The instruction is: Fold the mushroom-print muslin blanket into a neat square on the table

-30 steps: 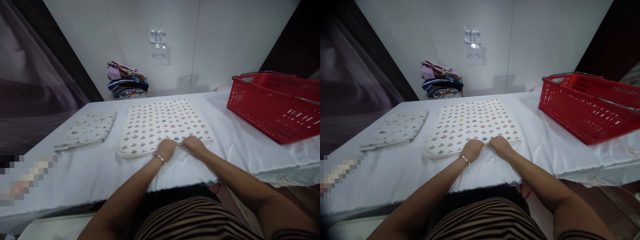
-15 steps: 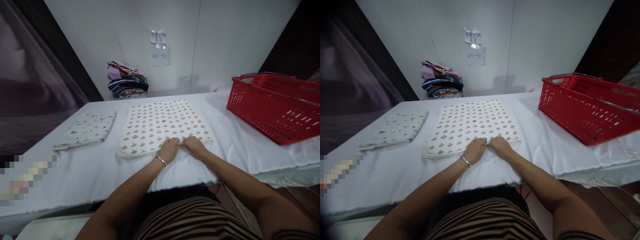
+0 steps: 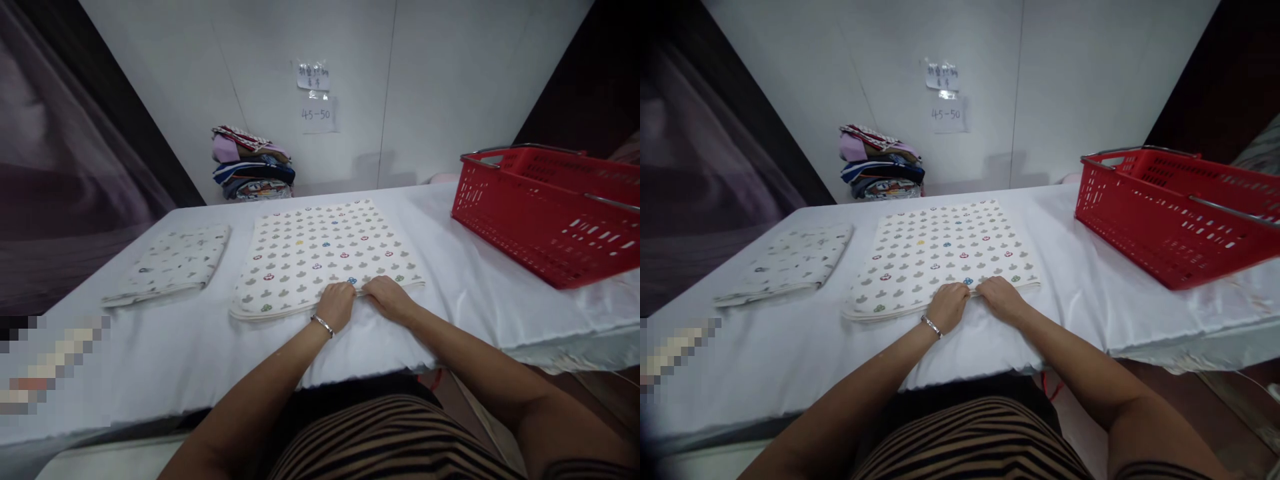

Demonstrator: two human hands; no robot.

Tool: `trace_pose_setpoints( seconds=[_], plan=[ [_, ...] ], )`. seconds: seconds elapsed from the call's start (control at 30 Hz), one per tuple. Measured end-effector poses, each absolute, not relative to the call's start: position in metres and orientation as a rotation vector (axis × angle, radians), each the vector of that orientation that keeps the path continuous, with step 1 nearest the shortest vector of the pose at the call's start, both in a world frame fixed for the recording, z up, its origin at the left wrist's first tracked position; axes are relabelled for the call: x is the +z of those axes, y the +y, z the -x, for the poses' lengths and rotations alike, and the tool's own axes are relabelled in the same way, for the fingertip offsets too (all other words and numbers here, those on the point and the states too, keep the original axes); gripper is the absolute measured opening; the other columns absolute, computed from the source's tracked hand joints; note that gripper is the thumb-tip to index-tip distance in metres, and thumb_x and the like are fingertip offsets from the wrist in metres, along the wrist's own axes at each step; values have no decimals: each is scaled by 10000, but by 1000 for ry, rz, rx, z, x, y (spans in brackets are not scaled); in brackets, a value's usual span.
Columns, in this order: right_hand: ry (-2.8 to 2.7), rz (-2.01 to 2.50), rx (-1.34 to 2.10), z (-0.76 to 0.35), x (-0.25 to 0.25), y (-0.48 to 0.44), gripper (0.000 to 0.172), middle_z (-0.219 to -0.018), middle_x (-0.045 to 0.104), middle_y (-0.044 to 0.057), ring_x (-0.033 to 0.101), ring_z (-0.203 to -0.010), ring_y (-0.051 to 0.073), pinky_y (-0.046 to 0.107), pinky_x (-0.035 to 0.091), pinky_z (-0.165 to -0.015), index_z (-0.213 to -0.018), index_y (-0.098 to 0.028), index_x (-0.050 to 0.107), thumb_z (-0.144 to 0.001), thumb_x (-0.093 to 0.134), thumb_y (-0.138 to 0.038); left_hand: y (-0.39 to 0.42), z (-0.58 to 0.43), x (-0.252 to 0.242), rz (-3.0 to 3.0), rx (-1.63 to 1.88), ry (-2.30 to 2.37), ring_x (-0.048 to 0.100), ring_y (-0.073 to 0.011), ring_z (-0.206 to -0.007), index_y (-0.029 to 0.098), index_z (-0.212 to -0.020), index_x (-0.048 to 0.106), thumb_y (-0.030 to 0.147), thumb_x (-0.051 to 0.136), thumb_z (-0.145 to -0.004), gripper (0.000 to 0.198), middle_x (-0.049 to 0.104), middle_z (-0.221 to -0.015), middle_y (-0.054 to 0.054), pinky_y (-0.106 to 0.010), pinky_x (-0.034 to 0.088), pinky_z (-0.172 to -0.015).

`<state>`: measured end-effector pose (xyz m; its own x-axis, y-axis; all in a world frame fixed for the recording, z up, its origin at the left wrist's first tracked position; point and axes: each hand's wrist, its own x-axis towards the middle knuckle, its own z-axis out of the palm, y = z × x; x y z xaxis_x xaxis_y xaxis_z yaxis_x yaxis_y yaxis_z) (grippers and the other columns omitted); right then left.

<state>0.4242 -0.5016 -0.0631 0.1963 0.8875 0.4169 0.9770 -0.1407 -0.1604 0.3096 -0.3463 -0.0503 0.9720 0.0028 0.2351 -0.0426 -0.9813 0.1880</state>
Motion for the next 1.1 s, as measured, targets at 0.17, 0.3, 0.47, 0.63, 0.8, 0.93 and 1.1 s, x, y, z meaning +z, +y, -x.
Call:
trace_pose_setpoints(
  seconds=[0.17, 0.3, 0.47, 0.63, 0.8, 0.93, 1.1],
  plan=[
    [-1754, 2071, -297, -426, -64, -499, 152, -825, 577, 73, 480, -783, 193, 318, 363, -723, -948, -160, 548, -881, 412, -141, -346, -313, -51, -3063, 333, -39, 537, -215, -972, 190, -1023, 558, 217, 501, -877, 159, 621, -997, -60, -360, 385, -815],
    [-1727, 2047, -236, -429, -63, -504, 153, -891, 610, 76, 515, -832, 191, 324, 394, -760, -999, -169, 546, -880, 451, -171, -343, -319, -57, -3167, 339, -143, 539, -211, -897, 175, -900, 592, 122, 431, -881, 170, 621, -904, -65, -358, 382, -793],
    [-1348, 2139, -355, -456, -53, -547, 200, -1037, 622, 95, 538, -992, 203, 336, 403, -853, -1017, -186, 570, -907, 424, -266, -341, -321, -60, -3163, 425, -197, 538, -220, -866, 158, -906, 600, 101, 426, -870, 187, 620, -895, -81, -363, 390, -766],
    [-648, 2674, 52, -491, -35, -581, 290, -839, 667, 60, 581, -768, 170, 252, 396, -664, -881, -182, 633, -899, 424, -381, -340, -321, -62, -3135, 455, -180, 542, -225, -859, 155, -904, 603, 94, 430, -864, 188, 621, -888, -86, -362, 389, -752],
    [-523, 2783, 376, -511, -24, -570, 318, -699, 660, 94, 595, -684, 182, 247, 374, -584, -687, -142, 648, -823, 540, -408, -341, -321, -60, -3163, 417, -176, 539, -224, -874, 156, -912, 601, 77, 432, -852, 196, 623, -912, -86, -357, 390, -764],
    [-460, 2737, 568, -512, -21, -560, 319, -426, 527, 32, 511, -445, 140, 245, 360, -483, -528, -153, 571, -773, 600, -354, -343, -321, -58, -3188, 388, -167, 537, -222, -876, 153, -914, 599, 81, 422, -859, 199, 621, -916, -84, -355, 393, -764],
    [-376, 2598, 545, -508, -19, -562, 142, -463, 526, -23, 474, -410, 94, 205, 366, -438, -676, -158, 563, -770, 599, -257, -342, -320, -57, -3174, 391, -178, 540, -224, -884, 145, -926, 598, 73, 435, -851, 194, 621, -927, -85, -357, 397, -765]
  ],
)
